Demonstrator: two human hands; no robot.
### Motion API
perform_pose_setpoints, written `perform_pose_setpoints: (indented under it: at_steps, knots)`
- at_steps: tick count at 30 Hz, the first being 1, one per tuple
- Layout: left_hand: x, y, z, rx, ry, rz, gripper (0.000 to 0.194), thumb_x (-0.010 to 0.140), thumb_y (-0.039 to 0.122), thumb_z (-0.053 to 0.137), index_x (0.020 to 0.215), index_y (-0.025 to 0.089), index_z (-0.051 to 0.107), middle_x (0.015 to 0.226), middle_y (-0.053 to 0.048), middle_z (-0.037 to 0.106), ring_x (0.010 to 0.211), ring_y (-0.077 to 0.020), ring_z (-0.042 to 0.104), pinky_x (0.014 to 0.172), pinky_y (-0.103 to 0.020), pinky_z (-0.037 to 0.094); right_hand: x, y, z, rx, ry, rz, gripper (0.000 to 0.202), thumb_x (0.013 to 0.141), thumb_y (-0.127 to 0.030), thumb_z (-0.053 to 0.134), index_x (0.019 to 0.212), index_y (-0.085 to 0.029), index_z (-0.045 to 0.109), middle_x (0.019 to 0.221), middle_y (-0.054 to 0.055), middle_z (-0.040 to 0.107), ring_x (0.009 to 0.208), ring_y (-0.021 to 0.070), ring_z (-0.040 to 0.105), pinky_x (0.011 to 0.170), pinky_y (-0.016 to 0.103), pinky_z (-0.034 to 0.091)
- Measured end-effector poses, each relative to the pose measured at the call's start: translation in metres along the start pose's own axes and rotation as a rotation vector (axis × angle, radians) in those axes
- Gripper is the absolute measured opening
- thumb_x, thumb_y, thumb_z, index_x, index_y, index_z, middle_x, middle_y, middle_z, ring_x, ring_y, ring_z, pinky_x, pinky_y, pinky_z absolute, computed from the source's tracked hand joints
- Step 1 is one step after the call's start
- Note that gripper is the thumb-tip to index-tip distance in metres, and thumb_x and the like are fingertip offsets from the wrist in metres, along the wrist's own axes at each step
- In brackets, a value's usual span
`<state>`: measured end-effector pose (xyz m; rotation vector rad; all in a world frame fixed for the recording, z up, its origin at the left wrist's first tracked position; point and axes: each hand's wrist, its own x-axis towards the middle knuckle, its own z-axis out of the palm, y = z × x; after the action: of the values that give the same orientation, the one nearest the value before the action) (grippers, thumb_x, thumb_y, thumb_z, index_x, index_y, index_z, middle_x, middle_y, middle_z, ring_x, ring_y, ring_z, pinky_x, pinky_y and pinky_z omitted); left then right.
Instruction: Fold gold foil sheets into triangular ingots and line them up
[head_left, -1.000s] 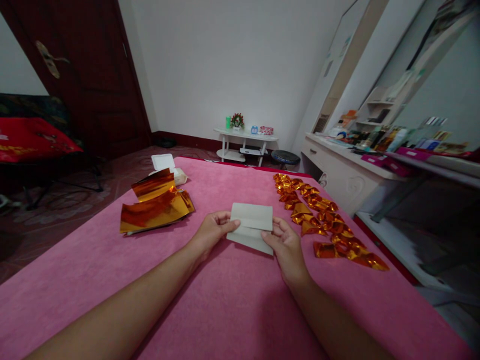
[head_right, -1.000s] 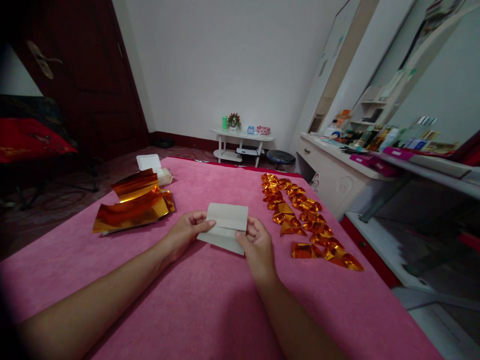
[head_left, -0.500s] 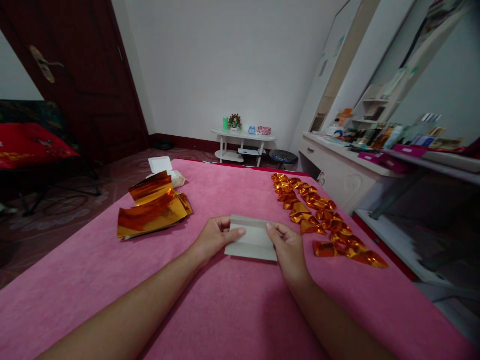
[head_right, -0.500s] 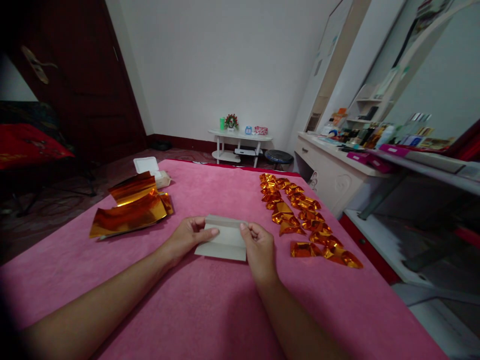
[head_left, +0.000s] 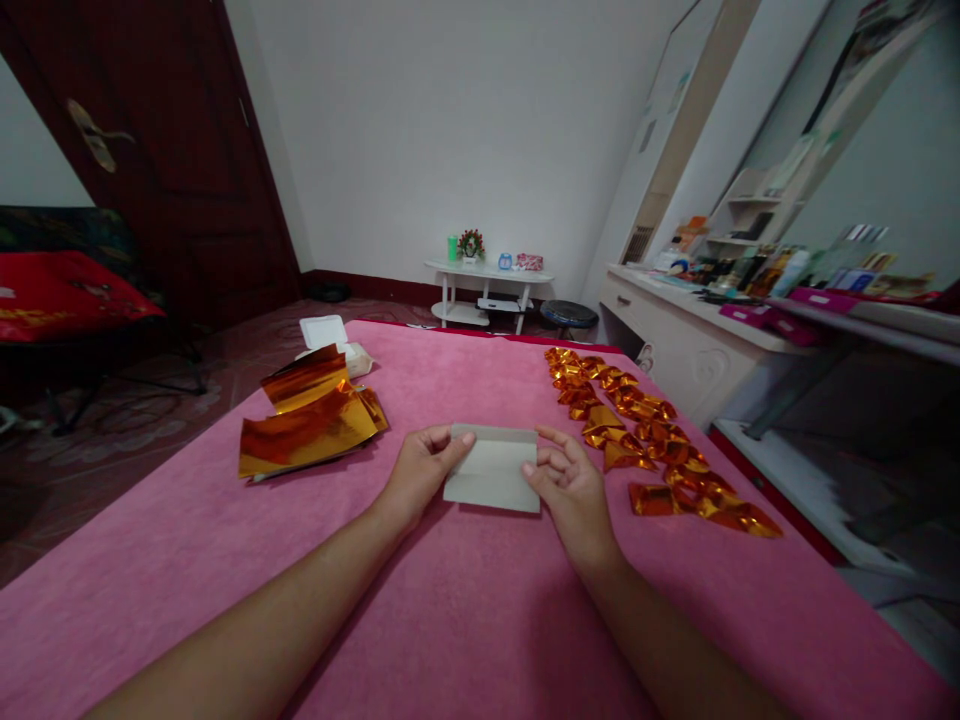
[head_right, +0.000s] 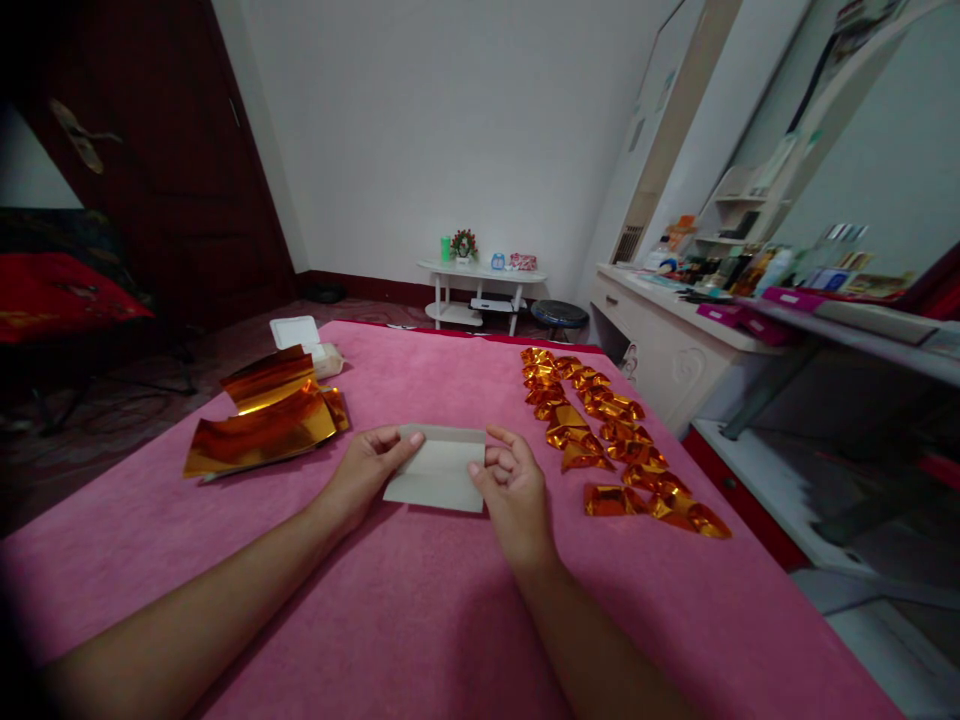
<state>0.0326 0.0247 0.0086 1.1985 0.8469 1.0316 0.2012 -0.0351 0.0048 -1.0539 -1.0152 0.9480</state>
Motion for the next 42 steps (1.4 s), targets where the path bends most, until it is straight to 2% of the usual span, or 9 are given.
perform_pose_setpoints:
  at_steps: [7, 11, 13, 18, 20, 26, 32, 38, 42]
  knots:
    - [-0.001, 0.001, 0.0, -0.027, 0.005, 0.007, 0.036, 0.072, 0.048, 0.063, 0.077, 0.012, 0.063, 0.061, 0.001, 0.06, 0.049, -0.0082, 0.05, 0.047, -0.018, 0.036, -0.002, -0.002, 0.001, -0.024, -0.003, -0.004, 0.047, 0.07, -0.025, 0.065, 0.113, -0.021, 0.046, 0.075, -0.002, 0.062, 0.062, 0.0128, 0.059, 0.055, 0.022, 0.046]
    - [0.001, 0.001, -0.001, -0.046, 0.124, 0.127, 0.051, 0.061, 0.033, 0.076, 0.105, 0.019, 0.053, 0.063, 0.006, 0.056, 0.049, -0.0068, 0.05, 0.047, -0.016, 0.036, -0.002, -0.003, 0.002, -0.043, 0.011, -0.01, 0.048, 0.069, -0.025, 0.066, 0.114, -0.022, 0.048, 0.074, -0.002, 0.062, 0.063, 0.0135, 0.059, 0.057, 0.023, 0.046]
    - [0.002, 0.001, -0.003, -0.023, 0.118, 0.185, 0.06, 0.061, 0.028, 0.075, 0.115, 0.022, 0.05, 0.061, 0.008, 0.054, 0.048, -0.0058, 0.048, 0.045, -0.015, 0.033, -0.001, -0.002, 0.001, -0.058, 0.005, -0.013, 0.049, 0.069, -0.026, 0.066, 0.115, -0.022, 0.049, 0.074, -0.002, 0.063, 0.064, 0.0136, 0.059, 0.057, 0.023, 0.046]
    - [0.003, -0.002, -0.003, 0.123, 0.041, 0.17, 0.021, 0.065, 0.023, 0.067, 0.084, 0.014, 0.07, 0.068, -0.001, 0.064, 0.054, -0.0092, 0.052, 0.05, -0.019, 0.037, -0.001, -0.002, 0.0, -0.083, 0.008, -0.038, 0.037, 0.07, -0.027, 0.066, 0.105, -0.02, 0.059, 0.086, 0.003, 0.066, 0.075, 0.0156, 0.062, 0.064, 0.025, 0.048]
    - [0.003, -0.002, -0.002, 0.169, 0.049, 0.165, 0.015, 0.065, 0.019, 0.064, 0.077, 0.014, 0.071, 0.069, -0.002, 0.065, 0.054, -0.0097, 0.052, 0.049, -0.019, 0.036, -0.001, -0.003, 0.0, -0.071, 0.006, -0.02, 0.034, 0.072, -0.03, 0.066, 0.103, -0.019, 0.06, 0.094, 0.006, 0.067, 0.08, 0.0175, 0.062, 0.069, 0.028, 0.049]
    - [-0.003, 0.007, 0.001, 0.241, -0.021, 0.206, 0.02, 0.069, 0.021, 0.058, 0.08, 0.015, 0.074, 0.083, -0.005, 0.067, 0.065, -0.0129, 0.056, 0.054, -0.02, 0.038, 0.0, -0.001, -0.001, -0.108, 0.063, -0.015, 0.026, 0.071, -0.036, 0.066, 0.09, -0.017, 0.066, 0.085, 0.005, 0.068, 0.077, 0.0187, 0.062, 0.067, 0.028, 0.049]
    - [-0.002, 0.002, 0.004, 0.157, -0.004, 0.076, 0.02, 0.061, 0.029, 0.073, 0.074, 0.014, 0.074, 0.07, -0.004, 0.067, 0.058, -0.0117, 0.053, 0.052, -0.021, 0.038, 0.004, 0.006, -0.006, -0.157, 0.097, -0.008, 0.02, 0.069, -0.03, 0.066, 0.085, -0.018, 0.067, 0.081, 0.005, 0.066, 0.074, 0.0188, 0.061, 0.067, 0.031, 0.049]
    - [0.005, -0.007, -0.004, -0.025, 0.125, -0.072, 0.031, 0.054, 0.028, 0.079, 0.081, 0.013, 0.072, 0.067, -0.004, 0.068, 0.055, -0.0109, 0.055, 0.054, -0.022, 0.041, 0.007, 0.005, -0.013, -0.37, 0.078, -0.194, 0.028, 0.07, -0.02, 0.058, 0.094, -0.024, 0.069, 0.115, 0.007, 0.053, 0.106, 0.0223, 0.052, 0.073, 0.031, 0.05]
    - [0.007, -0.006, -0.007, -0.02, 0.183, -0.062, 0.033, 0.053, 0.028, 0.08, 0.081, 0.013, 0.072, 0.066, -0.003, 0.068, 0.054, -0.0107, 0.054, 0.053, -0.022, 0.04, 0.006, 0.001, -0.012, -0.456, 0.027, -0.27, 0.043, 0.066, -0.012, 0.061, 0.105, -0.03, 0.066, 0.131, 0.005, 0.039, 0.108, 0.0206, 0.05, 0.075, 0.031, 0.05]
